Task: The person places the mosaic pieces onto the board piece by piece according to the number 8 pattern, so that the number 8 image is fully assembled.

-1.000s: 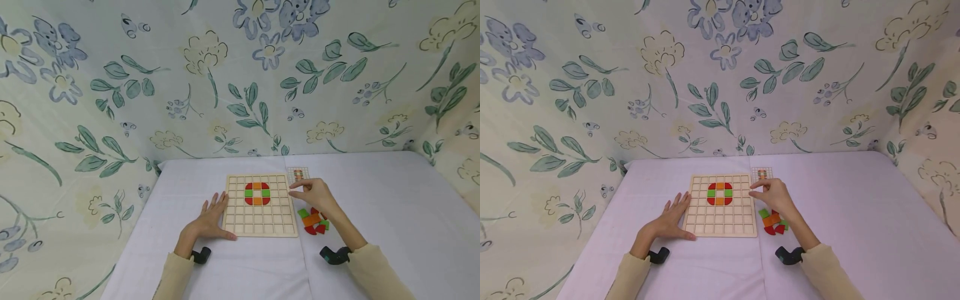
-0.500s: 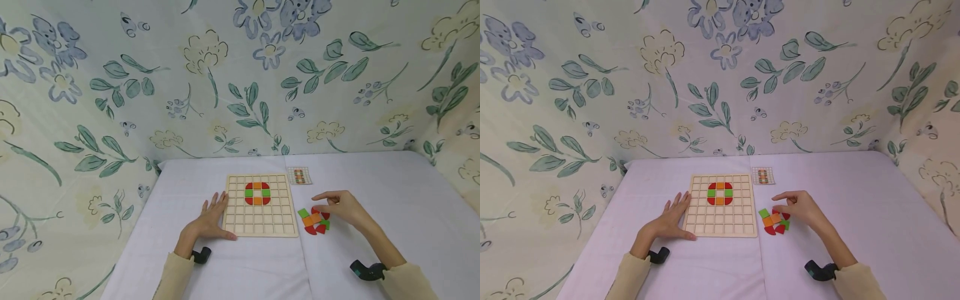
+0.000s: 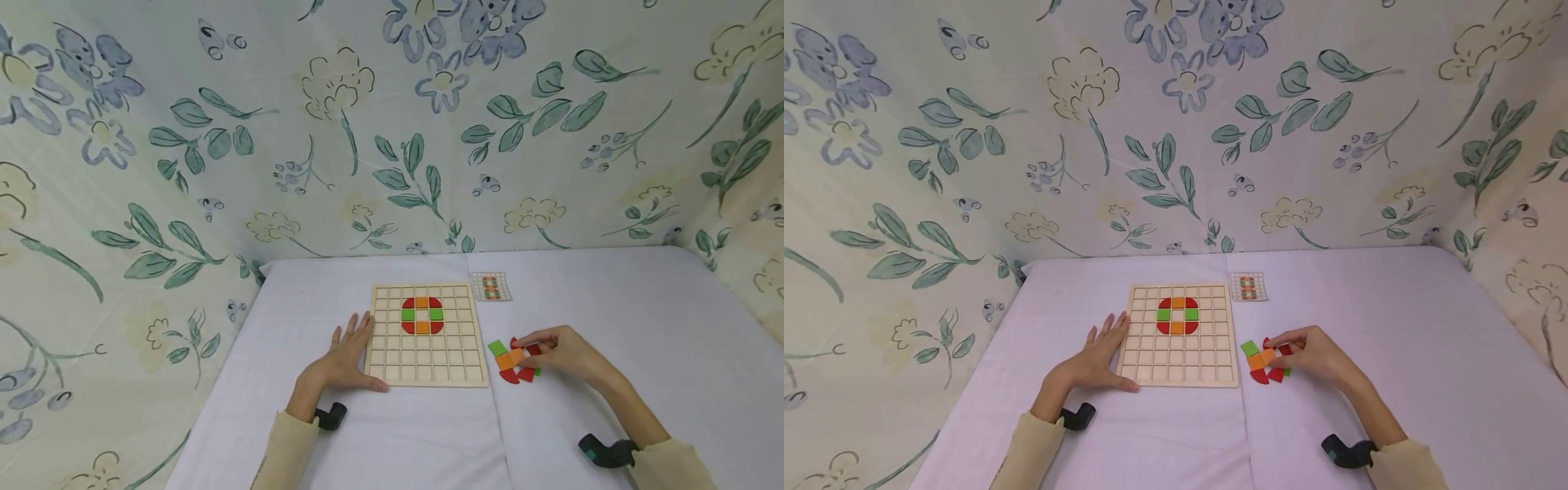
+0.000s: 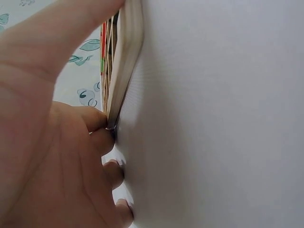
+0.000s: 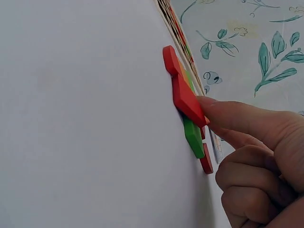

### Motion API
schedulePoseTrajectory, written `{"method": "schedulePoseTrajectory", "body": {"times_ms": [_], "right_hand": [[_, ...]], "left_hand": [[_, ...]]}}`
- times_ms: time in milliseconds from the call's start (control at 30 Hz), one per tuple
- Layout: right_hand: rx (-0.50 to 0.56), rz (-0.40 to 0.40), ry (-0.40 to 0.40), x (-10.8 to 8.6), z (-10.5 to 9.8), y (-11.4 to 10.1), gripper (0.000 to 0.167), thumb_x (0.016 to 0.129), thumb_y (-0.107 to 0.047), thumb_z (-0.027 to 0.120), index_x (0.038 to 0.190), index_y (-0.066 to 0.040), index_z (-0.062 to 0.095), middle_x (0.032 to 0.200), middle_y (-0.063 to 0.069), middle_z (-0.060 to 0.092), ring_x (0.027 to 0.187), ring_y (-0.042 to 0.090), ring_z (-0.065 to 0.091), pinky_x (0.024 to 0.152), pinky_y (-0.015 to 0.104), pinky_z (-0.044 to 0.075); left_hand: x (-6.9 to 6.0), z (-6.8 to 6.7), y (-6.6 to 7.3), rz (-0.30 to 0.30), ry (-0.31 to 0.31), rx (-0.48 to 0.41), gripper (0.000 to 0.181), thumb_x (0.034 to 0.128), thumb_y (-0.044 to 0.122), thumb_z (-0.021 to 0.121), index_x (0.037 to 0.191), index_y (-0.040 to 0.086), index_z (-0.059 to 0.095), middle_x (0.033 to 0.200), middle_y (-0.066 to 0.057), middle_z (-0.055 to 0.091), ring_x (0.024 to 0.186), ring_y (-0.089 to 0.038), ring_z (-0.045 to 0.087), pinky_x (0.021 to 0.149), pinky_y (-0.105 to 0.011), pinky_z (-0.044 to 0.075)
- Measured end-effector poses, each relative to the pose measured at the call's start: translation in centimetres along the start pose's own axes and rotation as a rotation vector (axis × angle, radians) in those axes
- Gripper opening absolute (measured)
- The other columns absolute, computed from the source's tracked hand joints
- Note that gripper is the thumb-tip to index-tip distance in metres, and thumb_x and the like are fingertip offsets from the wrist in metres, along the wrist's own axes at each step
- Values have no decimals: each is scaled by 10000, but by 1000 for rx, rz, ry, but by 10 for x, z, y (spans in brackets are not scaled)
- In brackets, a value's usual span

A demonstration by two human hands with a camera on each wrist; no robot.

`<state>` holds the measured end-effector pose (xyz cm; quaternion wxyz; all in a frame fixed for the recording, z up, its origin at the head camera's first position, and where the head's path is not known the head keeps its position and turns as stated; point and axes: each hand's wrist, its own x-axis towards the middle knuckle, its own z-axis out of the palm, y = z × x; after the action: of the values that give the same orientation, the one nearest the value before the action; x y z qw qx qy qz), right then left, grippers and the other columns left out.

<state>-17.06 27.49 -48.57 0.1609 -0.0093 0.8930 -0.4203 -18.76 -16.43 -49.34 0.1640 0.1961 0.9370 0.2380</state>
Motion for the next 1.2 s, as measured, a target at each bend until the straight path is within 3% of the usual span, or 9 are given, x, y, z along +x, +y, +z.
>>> {"method": "schedulePoseTrajectory", "body": {"times_ms": [233,333,600,767,967,1200], "right_hand": [[2,-9,11,-1,-2,3,418,822,-275,883,1182,-87,786,710,-24,434,725,147,379,543,293,279],[9,-13,14,-2,-3,3,418,822,-254,881,1183,-71,777,632,-17,345,642,138,370,539,296,288],[-6,-28,16,0,-1,6,419,826,-263,879,1185,-73,777,645,-30,308,682,136,363,555,288,291],[-18,-30,27,2,2,7,424,826,-300,879,1182,-91,784,668,-36,308,774,150,379,584,273,296],[-24,-43,54,2,-2,10,398,836,-307,870,1156,-85,786,608,-41,351,636,121,391,532,269,302],[-37,-59,48,2,-3,11,394,860,-297,850,1179,-77,777,641,-35,344,671,126,387,539,278,304]], "left_hand": [[-1,-1,1,-2,-4,-2,1408,696,598,904,1667,61,37,1760,-108,-53,1627,-342,-122,1296,-636,-60],[0,-1,1,-1,-2,0,1411,695,596,906,1666,57,36,1760,-111,-52,1627,-346,-119,1295,-639,-56],[0,-1,1,-5,-3,-2,1413,690,590,911,1665,47,43,1759,-124,-44,1628,-353,-109,1296,-641,-48],[1,-1,1,-11,-9,13,1414,693,598,906,1667,59,34,1759,-116,-48,1628,-344,-115,1299,-633,-50],[1,-2,2,-12,-12,19,1409,694,601,904,1668,65,38,1760,-110,-40,1626,-345,-122,1296,-636,-56],[0,-2,3,-15,-10,15,1407,693,602,904,1668,61,45,1760,-109,-36,1626,-347,-121,1297,-636,-55]]}}
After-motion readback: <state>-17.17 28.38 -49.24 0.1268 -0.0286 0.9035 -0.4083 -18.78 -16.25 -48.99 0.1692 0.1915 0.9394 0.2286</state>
